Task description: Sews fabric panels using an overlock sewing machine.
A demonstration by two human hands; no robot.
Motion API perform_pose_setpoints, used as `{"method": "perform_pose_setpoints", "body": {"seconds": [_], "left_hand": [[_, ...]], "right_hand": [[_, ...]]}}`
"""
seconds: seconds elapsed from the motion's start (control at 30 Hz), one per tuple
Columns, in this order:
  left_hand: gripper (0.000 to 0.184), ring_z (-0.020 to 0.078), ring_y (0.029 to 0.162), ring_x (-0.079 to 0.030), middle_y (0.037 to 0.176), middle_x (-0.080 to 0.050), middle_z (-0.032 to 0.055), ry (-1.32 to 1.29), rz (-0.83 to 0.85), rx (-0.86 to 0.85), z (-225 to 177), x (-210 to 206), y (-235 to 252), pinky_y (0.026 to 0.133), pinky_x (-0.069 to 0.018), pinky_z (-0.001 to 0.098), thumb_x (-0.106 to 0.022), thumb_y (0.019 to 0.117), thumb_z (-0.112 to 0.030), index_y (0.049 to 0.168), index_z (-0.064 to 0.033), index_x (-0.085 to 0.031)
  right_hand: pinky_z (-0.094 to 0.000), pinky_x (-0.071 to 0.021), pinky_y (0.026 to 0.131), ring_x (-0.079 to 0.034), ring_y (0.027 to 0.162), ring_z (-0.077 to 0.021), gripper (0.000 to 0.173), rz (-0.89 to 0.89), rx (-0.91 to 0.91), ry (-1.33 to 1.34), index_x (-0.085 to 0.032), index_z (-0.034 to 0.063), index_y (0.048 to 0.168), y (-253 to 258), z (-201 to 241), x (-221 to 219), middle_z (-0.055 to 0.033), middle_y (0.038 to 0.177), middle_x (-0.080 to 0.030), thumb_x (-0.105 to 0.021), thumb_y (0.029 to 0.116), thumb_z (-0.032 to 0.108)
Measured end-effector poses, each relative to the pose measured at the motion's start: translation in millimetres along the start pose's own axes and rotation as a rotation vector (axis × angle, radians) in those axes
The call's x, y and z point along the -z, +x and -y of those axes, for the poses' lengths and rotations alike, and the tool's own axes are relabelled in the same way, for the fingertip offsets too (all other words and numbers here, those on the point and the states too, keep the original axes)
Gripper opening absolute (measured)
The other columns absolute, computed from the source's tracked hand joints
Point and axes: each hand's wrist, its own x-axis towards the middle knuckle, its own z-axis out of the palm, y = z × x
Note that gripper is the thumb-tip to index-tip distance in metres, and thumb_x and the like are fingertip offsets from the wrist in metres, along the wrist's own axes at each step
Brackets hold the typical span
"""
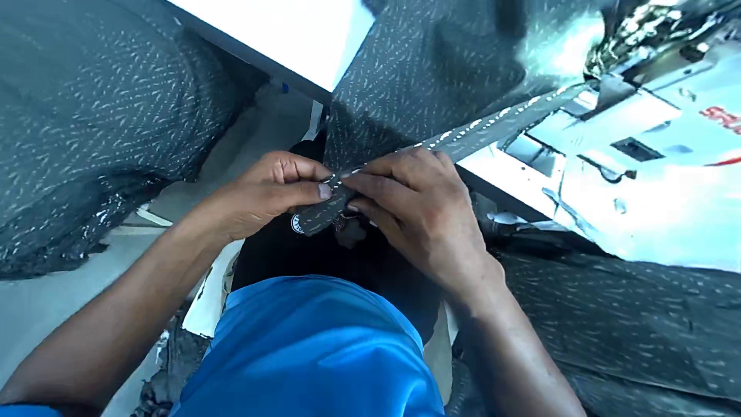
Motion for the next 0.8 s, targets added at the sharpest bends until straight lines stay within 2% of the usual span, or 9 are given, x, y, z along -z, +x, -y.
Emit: {"method": "perform_pose_setpoints", "body": {"seconds": [0.1,0.2,0.27,0.33,0.37,0.47,0.63,0.73,0.8], "left_hand": [[0.018,0.0066,0.073,-0.068,0.086,-0.073,0.0047,-0.104,0.024,0.088,-8.5,12.4,4.8,0.063,-0.0574,0.0214,-0.056,0.1005,-0.006,0.096,-0.0041,-0.073],[0.021,0.0062,0.07,-0.069,0.083,-0.073,0.0042,-0.186,0.014,0.174,-10.6,16.8,8.6,0.06,-0.0577,0.0214,-0.053,0.0992,-0.005,0.091,-0.0057,-0.072],[0.019,0.0091,0.074,-0.069,0.089,-0.073,0.0077,-0.168,0.03,0.152,-12.4,22.6,7.8,0.063,-0.0588,0.0229,-0.054,0.0979,-0.002,0.101,-0.0021,-0.073],[0.029,0.0132,0.083,-0.071,0.099,-0.074,0.0114,-0.044,0.048,0.094,-19.7,28.9,4.4,0.069,-0.0605,0.0255,-0.055,0.0975,0.0,0.124,0.0002,-0.067],[0.037,0.0126,0.084,-0.07,0.099,-0.073,0.0102,0.064,0.053,0.06,-25.4,30.5,2.5,0.07,-0.0597,0.024,-0.054,0.0968,0.0,0.133,-0.0013,-0.062],[0.046,0.0069,0.073,-0.067,0.092,-0.074,0.0046,0.258,0.048,-0.018,-42.7,32.0,-1.5,0.063,-0.0546,0.0171,-0.057,0.0981,-0.001,0.144,-0.0049,-0.053],[0.037,0.0143,0.08,-0.073,0.092,-0.074,0.0103,0.186,-0.004,0.039,-48.1,41.2,1.8,0.068,-0.0606,0.0243,-0.054,0.0979,0.005,0.134,-0.0048,-0.054],[0.033,0.0127,0.082,-0.072,0.093,-0.074,0.0084,0.19,0.027,0.04,-46.8,45.3,2.6,0.069,-0.0597,0.0231,-0.053,0.0988,0.002,0.131,-0.0055,-0.056],[0.034,0.0138,0.082,-0.071,0.094,-0.073,0.0095,0.156,0.021,0.043,-46.0,47.3,3.7,0.07,-0.0595,0.0242,-0.052,0.0988,0.002,0.132,-0.0044,-0.057]], "right_hand": [[-0.0456,-0.048,0.093,-0.065,0.107,-0.0241,0.024,0.002,0.086,0.004,-0.077,0.015,0.117,9.1,6.2,-3.7,-0.0067,0.112,-0.073,-0.072,0.0966,0.026],[-0.0461,-0.0471,0.093,-0.066,0.105,-0.0239,0.025,0.008,0.077,-0.003,-0.077,0.0141,0.116,17.9,12.3,-10.9,-0.0075,0.109,-0.073,-0.074,0.0959,0.028],[-0.0459,-0.0472,0.093,-0.066,0.104,-0.0234,0.024,0.025,0.039,-0.014,-0.077,0.0139,0.115,22.7,13.4,-11.8,-0.0066,0.108,-0.073,-0.073,0.0961,0.028],[-0.0459,-0.0474,0.092,-0.065,0.102,-0.0235,0.025,0.071,-0.007,-0.023,-0.076,0.0141,0.118,26.9,15.1,-11.8,-0.0063,0.106,-0.072,-0.072,0.0965,0.027],[-0.0458,-0.0473,0.09,-0.065,0.099,-0.0237,0.027,0.102,-0.028,-0.03,-0.075,0.0137,0.12,29.3,16.3,-11.4,-0.0062,0.103,-0.071,-0.071,0.0964,0.026],[-0.0445,-0.047,0.086,-0.063,0.09,-0.022,0.025,0.103,-0.06,-0.06,-0.077,0.0139,0.117,36.3,21.0,-9.5,-0.0042,0.094,-0.069,-0.07,0.094,0.022],[-0.0469,-0.0439,0.091,-0.063,0.09,-0.0216,0.009,0.001,0.02,-0.112,-0.078,0.0142,0.091,41.4,22.2,-16.3,-0.0038,0.088,-0.068,-0.069,0.0945,0.013],[-0.0463,-0.045,0.093,-0.065,0.096,-0.0221,0.009,0.03,0.018,-0.124,-0.074,0.0129,0.092,41.0,19.4,-21.7,-0.0054,0.099,-0.071,-0.066,0.0956,0.013],[-0.0458,-0.0473,0.091,-0.066,0.095,-0.023,0.009,0.031,0.044,-0.132,-0.073,0.0111,0.103,42.4,17.9,-21.9,-0.0068,0.101,-0.072,-0.067,0.0964,0.013]]}}
